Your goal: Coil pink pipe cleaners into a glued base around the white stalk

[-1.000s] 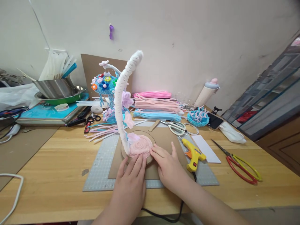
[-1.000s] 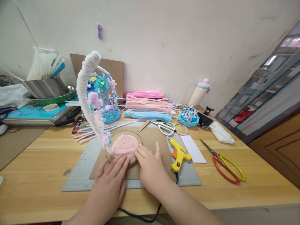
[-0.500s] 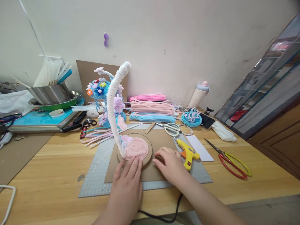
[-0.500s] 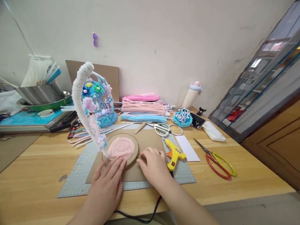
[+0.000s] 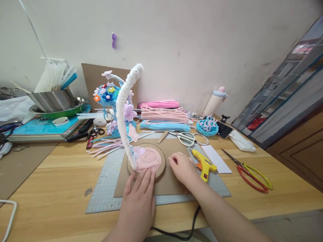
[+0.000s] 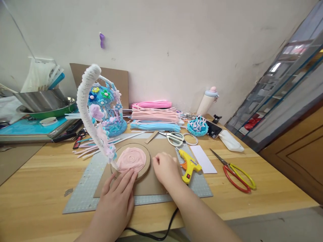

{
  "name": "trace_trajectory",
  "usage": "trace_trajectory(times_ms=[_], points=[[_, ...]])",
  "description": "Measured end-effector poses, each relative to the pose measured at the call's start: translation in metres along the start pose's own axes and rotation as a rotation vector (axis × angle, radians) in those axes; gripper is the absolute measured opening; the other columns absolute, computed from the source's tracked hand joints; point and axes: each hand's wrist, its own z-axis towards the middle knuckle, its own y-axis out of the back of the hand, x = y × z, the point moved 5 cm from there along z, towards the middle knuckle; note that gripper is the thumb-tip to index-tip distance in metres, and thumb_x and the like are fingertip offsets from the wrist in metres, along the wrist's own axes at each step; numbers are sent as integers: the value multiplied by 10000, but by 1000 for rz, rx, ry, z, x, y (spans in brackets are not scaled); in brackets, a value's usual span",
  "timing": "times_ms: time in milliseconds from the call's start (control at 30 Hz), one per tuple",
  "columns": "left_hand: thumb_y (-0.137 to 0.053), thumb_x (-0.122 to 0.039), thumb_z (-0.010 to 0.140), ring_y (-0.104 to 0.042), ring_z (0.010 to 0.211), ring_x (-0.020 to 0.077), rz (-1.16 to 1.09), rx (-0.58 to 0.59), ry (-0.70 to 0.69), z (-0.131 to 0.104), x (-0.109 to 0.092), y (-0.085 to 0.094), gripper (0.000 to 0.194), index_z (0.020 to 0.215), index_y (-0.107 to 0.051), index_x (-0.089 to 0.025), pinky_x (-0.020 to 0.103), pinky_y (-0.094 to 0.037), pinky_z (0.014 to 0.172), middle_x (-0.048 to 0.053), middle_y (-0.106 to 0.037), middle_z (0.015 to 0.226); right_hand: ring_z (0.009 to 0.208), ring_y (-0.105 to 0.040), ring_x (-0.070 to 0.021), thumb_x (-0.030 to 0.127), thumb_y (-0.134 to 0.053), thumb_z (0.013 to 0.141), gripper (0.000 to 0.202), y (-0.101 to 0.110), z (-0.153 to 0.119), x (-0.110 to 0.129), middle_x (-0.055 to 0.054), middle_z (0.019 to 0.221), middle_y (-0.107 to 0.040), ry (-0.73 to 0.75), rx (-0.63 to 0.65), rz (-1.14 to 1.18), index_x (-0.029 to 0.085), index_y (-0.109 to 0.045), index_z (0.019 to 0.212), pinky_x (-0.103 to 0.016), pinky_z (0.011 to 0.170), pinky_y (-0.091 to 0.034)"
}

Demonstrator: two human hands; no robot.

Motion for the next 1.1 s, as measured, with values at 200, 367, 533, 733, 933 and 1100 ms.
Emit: trace_trajectory(times_ms=[200, 367, 533, 733, 933, 1100], points=[[-510, -202, 823, -508, 1219, 194, -4, 22, 19, 1, 1, 1, 465, 1286, -557, -189, 367, -129, 1140, 21, -583, 1328, 746, -563, -203, 294, -369, 938, 312, 22, 6, -14, -71, 807, -624, 8, -102, 14, 181, -611, 775, -309, 647, -371], [-450, -138, 800, -537, 1183, 206, 11, -27, -10, 2, -3, 9, 475, 1260, -561, -175, 384, -194, 1094, 27, -600, 1307, 986, -577, -173, 86, -407, 855, 370, 12, -22, 19, -40, 1094, -643, 265, -9, 101, 226, -601, 1137, -287, 846, -436], [-420, -100, 825, -578, 1083, 193, -97, -81, 57, -2, 21, 29, 332, 1059, -601, -250, 408, -301, 1021, 17, -671, 1138, 1145, -510, -212, 91, -426, 864, 409, 1, -55, 43, -65, 1251, -601, 444, 52, 88, 207, -591, 1219, -373, 977, -392], [-357, -83, 806, -540, 1157, 266, -22, 45, 341, 8, 98, 26, 409, 1144, -553, -205, 461, -407, 919, 85, -603, 1234, 1292, -413, -247, 113, -398, 880, 475, -1, -65, 45, -84, 1380, -509, 454, 121, -1, 223, -503, 1330, -486, 1079, -292], [-387, -41, 747, -540, 1185, 242, -57, 253, 193, 18, 91, 10, 508, 1190, -572, -210, 442, -387, 1003, 73, -623, 1235, 1343, -374, -254, 80, -400, 832, 525, -1, -64, 40, -82, 1435, -457, 406, 169, 52, 243, -496, 1321, -572, 1124, -179], [-454, -161, 784, -582, 1104, 273, -165, 100, 289, -7, 72, 20, 416, 1174, -583, -227, 481, -461, 930, 79, -641, 1185, 1319, -418, -190, 27, -354, 769, 598, -2, -39, 18, -108, 1407, -484, 305, 173, 365, 177, -449, 1340, -429, 1093, -340]])
